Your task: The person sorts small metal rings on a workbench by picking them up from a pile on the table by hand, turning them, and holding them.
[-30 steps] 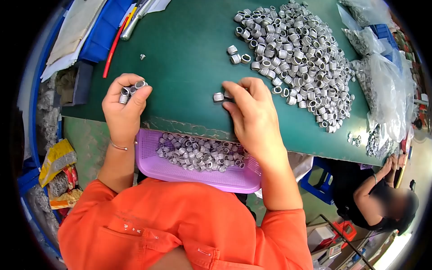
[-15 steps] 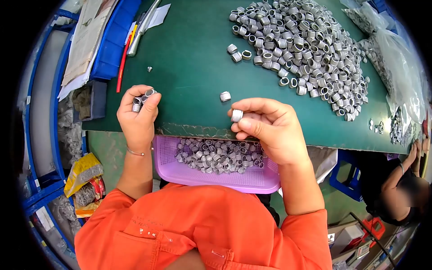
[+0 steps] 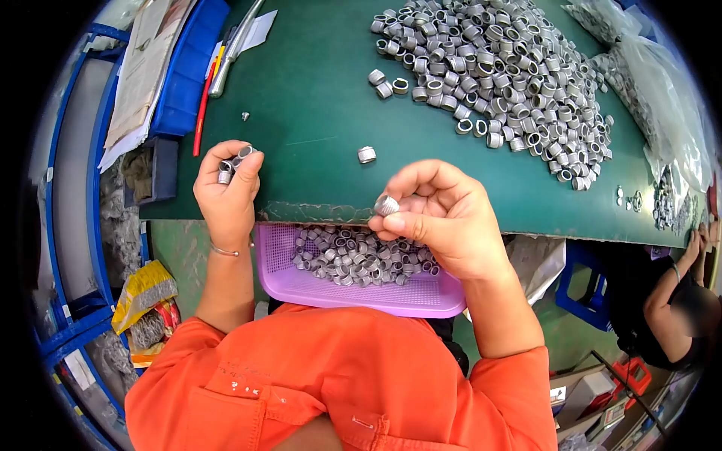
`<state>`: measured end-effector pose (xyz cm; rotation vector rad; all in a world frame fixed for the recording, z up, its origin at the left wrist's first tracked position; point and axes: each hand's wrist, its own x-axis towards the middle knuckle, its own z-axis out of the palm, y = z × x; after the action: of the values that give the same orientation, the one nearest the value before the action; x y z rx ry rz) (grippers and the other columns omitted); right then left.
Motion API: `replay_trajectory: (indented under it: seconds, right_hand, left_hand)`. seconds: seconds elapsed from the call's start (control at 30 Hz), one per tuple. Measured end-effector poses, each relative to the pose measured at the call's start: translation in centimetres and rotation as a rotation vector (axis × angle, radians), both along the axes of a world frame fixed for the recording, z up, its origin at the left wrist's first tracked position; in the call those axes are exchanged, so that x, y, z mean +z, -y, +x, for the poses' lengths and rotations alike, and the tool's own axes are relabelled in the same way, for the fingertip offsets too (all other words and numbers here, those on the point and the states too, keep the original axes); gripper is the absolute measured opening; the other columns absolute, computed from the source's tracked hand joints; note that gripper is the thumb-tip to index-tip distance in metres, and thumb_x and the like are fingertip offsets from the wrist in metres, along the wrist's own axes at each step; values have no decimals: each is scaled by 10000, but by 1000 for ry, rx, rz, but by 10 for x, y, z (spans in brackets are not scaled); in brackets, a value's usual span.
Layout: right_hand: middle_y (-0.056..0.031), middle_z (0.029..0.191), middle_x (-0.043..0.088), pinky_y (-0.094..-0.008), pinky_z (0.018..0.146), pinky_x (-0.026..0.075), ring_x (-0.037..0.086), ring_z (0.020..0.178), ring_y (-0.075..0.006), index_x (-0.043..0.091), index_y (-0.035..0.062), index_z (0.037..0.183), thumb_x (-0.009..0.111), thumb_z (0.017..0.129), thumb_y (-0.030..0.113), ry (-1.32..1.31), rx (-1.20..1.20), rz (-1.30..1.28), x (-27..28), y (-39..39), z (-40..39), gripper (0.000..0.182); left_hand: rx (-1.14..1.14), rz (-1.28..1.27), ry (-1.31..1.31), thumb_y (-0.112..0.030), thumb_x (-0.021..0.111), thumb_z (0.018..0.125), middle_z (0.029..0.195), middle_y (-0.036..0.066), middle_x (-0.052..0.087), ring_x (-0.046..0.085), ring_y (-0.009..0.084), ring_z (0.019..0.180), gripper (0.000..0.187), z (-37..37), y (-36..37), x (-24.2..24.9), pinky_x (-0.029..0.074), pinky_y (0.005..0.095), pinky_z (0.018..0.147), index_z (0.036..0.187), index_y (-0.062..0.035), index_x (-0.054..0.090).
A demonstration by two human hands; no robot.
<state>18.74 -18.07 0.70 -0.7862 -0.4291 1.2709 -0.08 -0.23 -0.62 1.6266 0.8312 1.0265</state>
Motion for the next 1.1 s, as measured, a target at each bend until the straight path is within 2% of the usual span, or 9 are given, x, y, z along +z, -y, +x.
replay_trajectory:
  seconds: [0.47,0.53,0.63,0.7,0.77,0.83,0.97,1.03,1.1]
  right_hand:
    - [-112,830,625,-311,664,571,659,725,-208,574,-43,919,658,733,-96,-52,62,5,-8,-1,2,211]
    - [-105,831,617,-311,671,569,653,723,-203,571,-41,904,670,717,-104,-35,72,5,-7,-1,2,220]
    - [-75,832,594,-278,637,535,609,711,-156,568,-6,826,700,682,-101,89,83,17,-2,-1,2,217]
    - [-54,842,574,-262,587,475,546,707,-111,547,22,759,724,656,-85,847,326,34,11,0,8,231]
    - [-67,820,561,-282,575,433,528,698,-143,548,29,749,703,693,-47,960,331,25,21,-9,5,182]
    - [-89,802,532,-294,610,441,537,707,-215,562,21,792,670,725,-25,1338,-39,26,16,-24,3,134]
    - [-112,802,501,-312,637,440,526,712,-272,578,14,889,647,739,-6,1578,-216,8,-3,-51,4,165]
    - [-97,827,527,-290,647,456,557,738,-223,581,15,897,637,741,-46,1503,-167,-20,2,-45,3,177]
    - [-59,877,562,-259,673,478,579,787,-148,571,15,929,618,735,-105,979,-120,-176,3,-38,3,233]
  left_hand:
    - [-17,-9,19,-5,675,791,709,-24,521,383,3,500,177,-1,-1,1,266,151,413,927,-4,561]
    - [-4,-92,56,-16,730,740,771,-20,589,499,25,650,179,-2,-1,2,412,158,576,862,-13,599]
    - [11,-36,2,5,676,783,705,-26,519,387,5,496,177,0,0,1,270,151,411,922,-17,568]
    - [-4,-30,11,13,678,776,708,-26,524,391,6,497,181,0,0,2,275,151,410,919,-22,572]
    - [-6,-26,20,15,682,772,710,-25,529,393,4,497,187,0,0,4,277,151,410,919,-19,572]
    - [-7,-87,42,-17,720,750,774,-18,583,501,29,659,163,0,1,5,422,165,590,854,-11,594]
    - [-11,-87,40,-18,718,751,779,-15,584,495,29,659,158,-1,0,4,417,165,589,851,-12,596]
    - [-4,-73,45,-15,718,750,779,-16,584,495,28,659,159,-1,0,3,416,164,587,851,-12,595]
    - [1,-62,52,-11,718,749,778,-16,584,495,28,658,159,1,0,3,416,163,586,851,-13,595]
